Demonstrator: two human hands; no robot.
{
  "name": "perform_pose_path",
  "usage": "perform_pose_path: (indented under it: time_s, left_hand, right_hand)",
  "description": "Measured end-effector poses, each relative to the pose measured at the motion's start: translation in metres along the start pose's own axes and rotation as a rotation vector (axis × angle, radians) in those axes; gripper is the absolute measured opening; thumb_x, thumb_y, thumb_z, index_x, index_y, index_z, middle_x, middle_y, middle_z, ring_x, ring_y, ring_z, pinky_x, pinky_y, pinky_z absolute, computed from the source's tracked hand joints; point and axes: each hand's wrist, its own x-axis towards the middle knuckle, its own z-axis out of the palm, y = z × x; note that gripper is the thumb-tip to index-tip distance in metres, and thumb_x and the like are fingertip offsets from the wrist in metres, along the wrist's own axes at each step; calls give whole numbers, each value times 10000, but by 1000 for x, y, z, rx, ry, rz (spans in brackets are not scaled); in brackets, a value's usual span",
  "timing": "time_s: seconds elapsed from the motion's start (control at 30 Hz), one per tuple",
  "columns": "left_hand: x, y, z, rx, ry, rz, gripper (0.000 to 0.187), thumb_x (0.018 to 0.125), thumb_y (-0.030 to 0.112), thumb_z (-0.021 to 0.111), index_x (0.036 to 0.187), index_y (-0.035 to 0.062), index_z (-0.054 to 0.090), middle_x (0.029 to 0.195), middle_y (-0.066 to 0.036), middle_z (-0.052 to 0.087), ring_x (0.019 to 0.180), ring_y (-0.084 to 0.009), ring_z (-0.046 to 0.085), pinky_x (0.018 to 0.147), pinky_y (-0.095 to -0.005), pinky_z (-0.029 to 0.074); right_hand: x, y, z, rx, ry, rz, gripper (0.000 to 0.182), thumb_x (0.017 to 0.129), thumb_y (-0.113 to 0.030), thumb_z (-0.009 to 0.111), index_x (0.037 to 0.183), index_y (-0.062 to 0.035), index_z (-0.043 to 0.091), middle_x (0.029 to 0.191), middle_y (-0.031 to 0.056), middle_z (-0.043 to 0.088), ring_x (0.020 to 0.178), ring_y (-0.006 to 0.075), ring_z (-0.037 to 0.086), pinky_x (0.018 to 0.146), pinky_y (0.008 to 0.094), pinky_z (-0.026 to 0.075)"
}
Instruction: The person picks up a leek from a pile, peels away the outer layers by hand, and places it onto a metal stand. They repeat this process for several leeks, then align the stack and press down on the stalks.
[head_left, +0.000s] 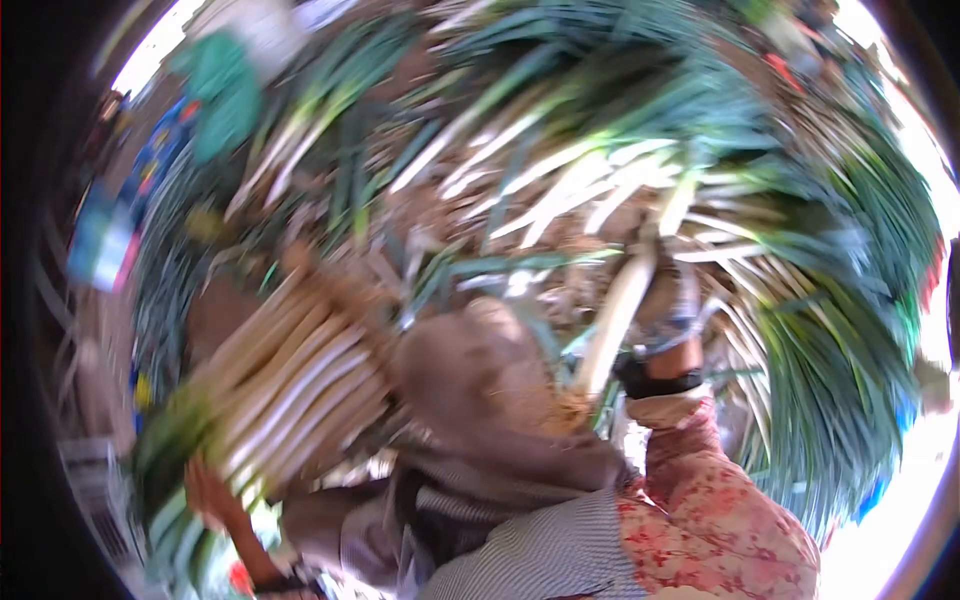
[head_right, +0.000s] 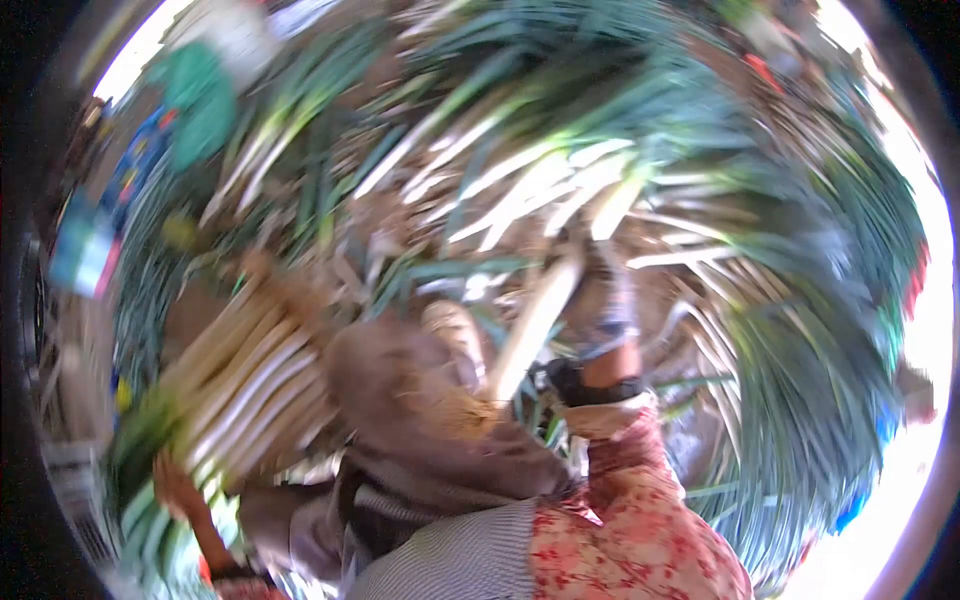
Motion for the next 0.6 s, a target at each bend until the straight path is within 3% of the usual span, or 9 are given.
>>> perform_pose_path:
  time_s: [0.03,0.13,0.2,0.23,0.33,0.43,0.5,0.57,0.6]
  left_hand:
    - [10,21,-20,72,-120,-67,417,908,85,486,1323,125,489,1324,-106,507,1199,-281,483,1020,-354,378]
    - [4,46,-52,168,-53,30,449,868,163,535,1312,209,493,1332,-16,496,1297,-173,381,1081,-494,142]
    - [17,95,-100,231,-96,-151,325,878,290,559,1202,299,587,1290,-48,514,1286,-246,396,1061,-581,179]
    - [16,92,-99,162,-10,-128,290,884,331,559,1162,273,621,1279,-57,523,1277,-270,404,1061,-593,188]
    - [13,95,-104,81,-4,-137,297,882,373,558,1148,264,631,1251,-61,537,1256,-267,421,1076,-572,173]
    - [12,96,-103,48,10,-156,297,885,389,551,1134,254,639,1227,-64,546,1238,-254,436,1075,-567,179]
    - [11,97,-103,30,32,-156,295,888,393,546,1129,251,640,1211,-63,552,1229,-248,444,1074,-562,185]
    - [9,95,-101,31,49,-152,303,892,397,538,1132,242,640,1197,-62,558,1218,-244,452,1075,-548,192]
    - [9,95,-103,28,46,-157,307,892,398,537,1133,239,640,1199,-62,559,1218,-245,452,1077,-543,192]
  right_hand:
    - [8,0,-9,-96,-116,57,389,863,-250,613,1157,-8,538,884,86,582,765,208,568,740,323,494]
    - [10,4,60,-282,-297,8,382,885,-272,613,1123,16,534,869,73,577,792,163,553,719,292,479]
    - [17,15,114,-451,-312,-186,374,886,-249,615,1135,18,534,888,74,586,806,150,555,723,291,478]
    - [17,19,149,-511,-408,-200,357,889,-226,608,1142,16,534,914,77,594,815,147,558,733,287,478]
    - [46,31,228,-735,-641,-348,332,892,-197,596,1138,22,548,1031,100,614,901,148,575,760,270,475]
    - [45,74,294,-1208,-853,-1145,281,864,-170,630,1127,-77,597,981,66,608,804,131,574,689,280,480]
    - [20,117,323,-1356,-927,-1281,272,872,-224,599,1086,-57,606,963,80,632,770,157,605,648,286,494]
    - [-29,183,343,-1451,-1008,-883,327,910,-297,516,1018,0,599,956,122,645,744,207,631,611,303,508]
    - [-45,216,336,-1603,-1043,-1077,324,909,-288,495,1029,-2,588,842,117,633,674,232,625,555,327,498]
